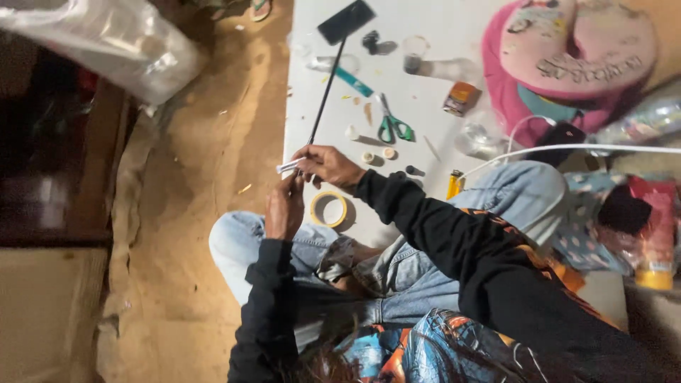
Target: Repairing a fishing rod by attaching a guide or tip with line.
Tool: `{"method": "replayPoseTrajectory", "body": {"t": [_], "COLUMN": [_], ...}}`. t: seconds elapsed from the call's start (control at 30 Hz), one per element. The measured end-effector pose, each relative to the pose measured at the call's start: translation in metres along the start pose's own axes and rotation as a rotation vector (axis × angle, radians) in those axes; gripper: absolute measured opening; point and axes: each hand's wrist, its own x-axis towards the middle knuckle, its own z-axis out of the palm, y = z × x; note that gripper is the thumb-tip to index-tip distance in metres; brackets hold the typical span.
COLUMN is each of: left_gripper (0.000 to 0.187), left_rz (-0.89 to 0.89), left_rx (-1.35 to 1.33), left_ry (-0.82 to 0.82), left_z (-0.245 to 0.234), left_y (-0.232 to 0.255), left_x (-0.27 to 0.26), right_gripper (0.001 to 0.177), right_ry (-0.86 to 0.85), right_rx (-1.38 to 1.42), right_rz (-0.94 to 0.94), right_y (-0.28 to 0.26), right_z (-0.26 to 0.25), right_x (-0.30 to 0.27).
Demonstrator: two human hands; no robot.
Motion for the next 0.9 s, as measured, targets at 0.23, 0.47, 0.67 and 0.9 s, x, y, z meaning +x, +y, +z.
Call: {"method": "replayPoseTrajectory", "body": {"t": [0.23, 0.47, 0.67, 0.9], "left_gripper": [0.031, 0.032, 0.041, 0.031], "left_rz": [0.028, -0.181, -0.343, -0.422], "left_rx": [0.16, 0.46, 0.24, 0.207], "left_ry": [0.068, 0.288, 0.027, 0.038], "left_z": [-0.03, -0.132, -0.143, -0.124], "left_y": [-0.027, -0.074, -0.113, -0.076], "left_x": [-0.065, -0.238, -0.363, -0.341], "right_gripper": [0.032, 0.033, 0.024, 0.023], "right_ry": [-0.051, -0.028, -0.019, -0.106], "right_rx": [0.097, -0.015, 0.044, 0.107], "right_rz": [0.077, 0.162, 0.184, 0.179], "right_y": [0.021, 0.036, 0.006, -0.039], "right_z": [-0.014, -0.019, -0.016, 0.002], "right_x": [0.002, 0.008, 0.004, -0.011]}}
